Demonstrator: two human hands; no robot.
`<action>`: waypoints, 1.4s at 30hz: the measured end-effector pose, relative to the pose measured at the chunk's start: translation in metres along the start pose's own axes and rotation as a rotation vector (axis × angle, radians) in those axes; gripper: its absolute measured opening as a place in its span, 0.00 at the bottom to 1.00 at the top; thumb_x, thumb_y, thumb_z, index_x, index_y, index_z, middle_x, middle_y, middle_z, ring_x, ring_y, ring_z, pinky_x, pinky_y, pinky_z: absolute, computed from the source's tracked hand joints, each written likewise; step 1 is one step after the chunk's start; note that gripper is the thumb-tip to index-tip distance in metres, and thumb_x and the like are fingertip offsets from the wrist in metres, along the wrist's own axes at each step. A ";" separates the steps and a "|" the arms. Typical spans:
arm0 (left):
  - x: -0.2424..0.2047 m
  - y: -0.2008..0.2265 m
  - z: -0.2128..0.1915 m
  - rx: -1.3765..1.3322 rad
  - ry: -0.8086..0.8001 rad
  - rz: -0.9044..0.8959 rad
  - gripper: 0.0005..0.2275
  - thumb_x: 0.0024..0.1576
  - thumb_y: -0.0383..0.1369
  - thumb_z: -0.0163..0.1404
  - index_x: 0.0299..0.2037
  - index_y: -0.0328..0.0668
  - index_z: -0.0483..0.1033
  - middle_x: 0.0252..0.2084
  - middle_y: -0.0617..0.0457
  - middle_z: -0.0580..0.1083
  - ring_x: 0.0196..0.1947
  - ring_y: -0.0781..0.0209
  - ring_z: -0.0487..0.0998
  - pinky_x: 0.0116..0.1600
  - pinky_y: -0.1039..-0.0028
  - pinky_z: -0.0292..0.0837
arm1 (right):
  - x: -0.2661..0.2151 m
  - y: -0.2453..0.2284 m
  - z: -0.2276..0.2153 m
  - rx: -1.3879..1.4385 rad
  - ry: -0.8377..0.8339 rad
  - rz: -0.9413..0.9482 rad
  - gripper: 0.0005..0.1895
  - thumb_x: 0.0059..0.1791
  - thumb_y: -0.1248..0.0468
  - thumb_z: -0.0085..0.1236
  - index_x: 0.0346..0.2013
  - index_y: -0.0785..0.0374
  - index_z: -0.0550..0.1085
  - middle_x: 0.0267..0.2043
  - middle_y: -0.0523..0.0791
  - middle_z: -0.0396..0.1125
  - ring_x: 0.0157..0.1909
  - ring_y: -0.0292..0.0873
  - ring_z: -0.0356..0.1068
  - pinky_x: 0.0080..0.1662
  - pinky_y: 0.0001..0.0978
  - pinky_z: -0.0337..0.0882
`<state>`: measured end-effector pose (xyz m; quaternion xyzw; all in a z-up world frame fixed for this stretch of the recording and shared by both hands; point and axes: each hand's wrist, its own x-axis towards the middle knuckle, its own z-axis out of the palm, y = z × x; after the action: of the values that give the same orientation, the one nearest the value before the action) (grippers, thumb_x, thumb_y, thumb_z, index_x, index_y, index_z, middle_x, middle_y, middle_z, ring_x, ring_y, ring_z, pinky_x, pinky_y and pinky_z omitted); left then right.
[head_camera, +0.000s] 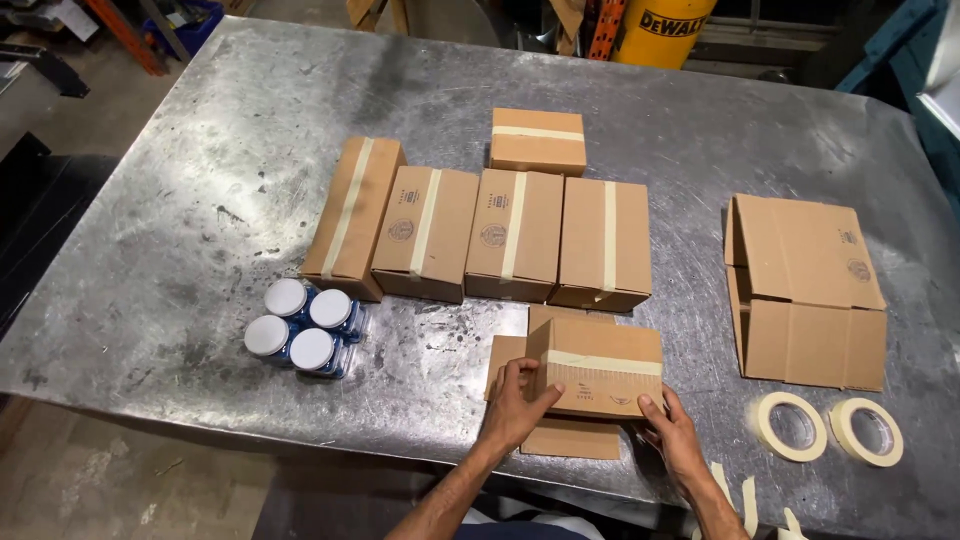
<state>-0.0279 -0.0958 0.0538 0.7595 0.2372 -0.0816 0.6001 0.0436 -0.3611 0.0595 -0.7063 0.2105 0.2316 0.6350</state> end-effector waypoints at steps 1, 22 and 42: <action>0.004 -0.004 0.001 -0.005 0.005 -0.001 0.29 0.55 0.58 0.57 0.63 0.59 0.69 0.68 0.57 0.68 0.67 0.59 0.73 0.68 0.58 0.72 | 0.000 0.002 0.002 -0.006 -0.004 -0.002 0.36 0.52 0.56 0.57 0.76 0.55 0.67 0.72 0.51 0.70 0.71 0.53 0.68 0.69 0.56 0.68; 0.039 -0.019 -0.029 -0.170 -0.216 0.033 0.28 0.49 0.46 0.68 0.57 0.60 0.68 0.68 0.51 0.66 0.60 0.52 0.73 0.51 0.61 0.82 | -0.010 0.003 0.018 0.005 0.036 -0.018 0.41 0.51 0.56 0.57 0.80 0.55 0.63 0.70 0.53 0.70 0.72 0.51 0.68 0.73 0.54 0.68; 0.017 -0.015 -0.026 -0.198 -0.131 0.003 0.37 0.48 0.54 0.65 0.68 0.57 0.66 0.70 0.52 0.68 0.68 0.50 0.75 0.65 0.59 0.77 | -0.011 0.006 0.020 0.018 0.024 -0.058 0.39 0.52 0.57 0.55 0.79 0.56 0.64 0.73 0.48 0.67 0.73 0.49 0.66 0.73 0.54 0.68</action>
<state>-0.0244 -0.0640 0.0404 0.6899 0.2032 -0.1063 0.6867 0.0295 -0.3422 0.0595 -0.7091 0.1993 0.2027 0.6453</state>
